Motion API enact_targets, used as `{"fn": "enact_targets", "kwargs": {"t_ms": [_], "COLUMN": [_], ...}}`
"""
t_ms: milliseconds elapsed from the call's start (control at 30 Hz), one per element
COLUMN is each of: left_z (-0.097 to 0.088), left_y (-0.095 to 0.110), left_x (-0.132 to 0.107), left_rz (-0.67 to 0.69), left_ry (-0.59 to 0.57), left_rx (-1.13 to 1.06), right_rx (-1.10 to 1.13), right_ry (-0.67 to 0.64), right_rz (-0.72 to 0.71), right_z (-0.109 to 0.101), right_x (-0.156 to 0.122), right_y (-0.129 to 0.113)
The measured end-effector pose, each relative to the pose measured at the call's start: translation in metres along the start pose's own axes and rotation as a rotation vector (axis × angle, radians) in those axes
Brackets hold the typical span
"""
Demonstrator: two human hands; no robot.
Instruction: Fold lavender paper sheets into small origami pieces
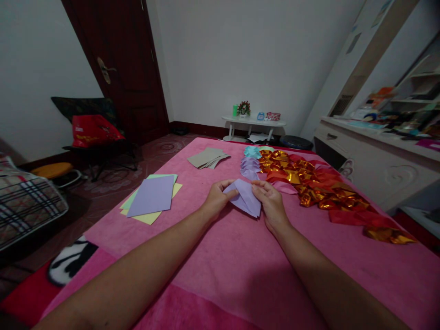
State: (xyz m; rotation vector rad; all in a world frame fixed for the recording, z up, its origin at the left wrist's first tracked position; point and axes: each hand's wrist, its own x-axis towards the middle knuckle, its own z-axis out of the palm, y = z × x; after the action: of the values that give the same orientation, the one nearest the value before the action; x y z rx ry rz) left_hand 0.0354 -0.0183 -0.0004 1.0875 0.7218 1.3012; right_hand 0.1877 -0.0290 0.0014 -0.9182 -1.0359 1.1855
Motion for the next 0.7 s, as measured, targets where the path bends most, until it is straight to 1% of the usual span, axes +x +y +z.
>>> {"fn": "enact_targets", "kwargs": {"t_ms": [67,133,200,300,367,433,500,633,667,700], "left_z": [-0.0006,-0.0021,-0.0035,-0.0032,-0.0012,0.0009,0.0015,-0.0030,-0.0046,-0.0060], "left_y": [-0.0018,-0.0035,-0.0043,-0.0038,-0.0030,-0.0024,-0.0022,-0.0020,-0.0018,-0.0016], "left_x": [0.0012,0.0024,0.0031,0.0029,0.0021,0.0015,0.0016,0.0041,0.0049,0.0057], "left_rz": [-0.005,-0.005,-0.008,-0.029,-0.026,-0.009,0.008,0.078,0.100,0.123], "left_ry": [0.062,0.083,0.072,0.027,0.016,0.042,0.095,0.203,0.213,0.214], "left_rx": [0.007,0.008,-0.007,-0.016,0.004,0.027,0.042,0.054,0.056,0.056], "right_rx": [0.000,-0.037,-0.093,-0.177,-0.231,-0.260,-0.255,-0.244,-0.267,-0.310], "right_ry": [-0.057,-0.076,-0.037,0.023,0.028,0.013,-0.017,-0.093,-0.107,-0.111], "right_rz": [-0.009,-0.036,-0.093,-0.172,-0.208,-0.229,-0.220,-0.124,-0.124,-0.158], "right_z": [0.0003,-0.0001,-0.0006,0.0000,0.0015,0.0030,0.0031,-0.0012,-0.0026,-0.0038], "right_x": [-0.0005,-0.0004,0.0000,-0.0006,-0.0022,-0.0036,-0.0034,0.0017,0.0030,0.0038], "right_y": [-0.0003,0.0000,0.0004,-0.0011,-0.0033,-0.0051,-0.0049,0.0006,0.0018,0.0026]}}
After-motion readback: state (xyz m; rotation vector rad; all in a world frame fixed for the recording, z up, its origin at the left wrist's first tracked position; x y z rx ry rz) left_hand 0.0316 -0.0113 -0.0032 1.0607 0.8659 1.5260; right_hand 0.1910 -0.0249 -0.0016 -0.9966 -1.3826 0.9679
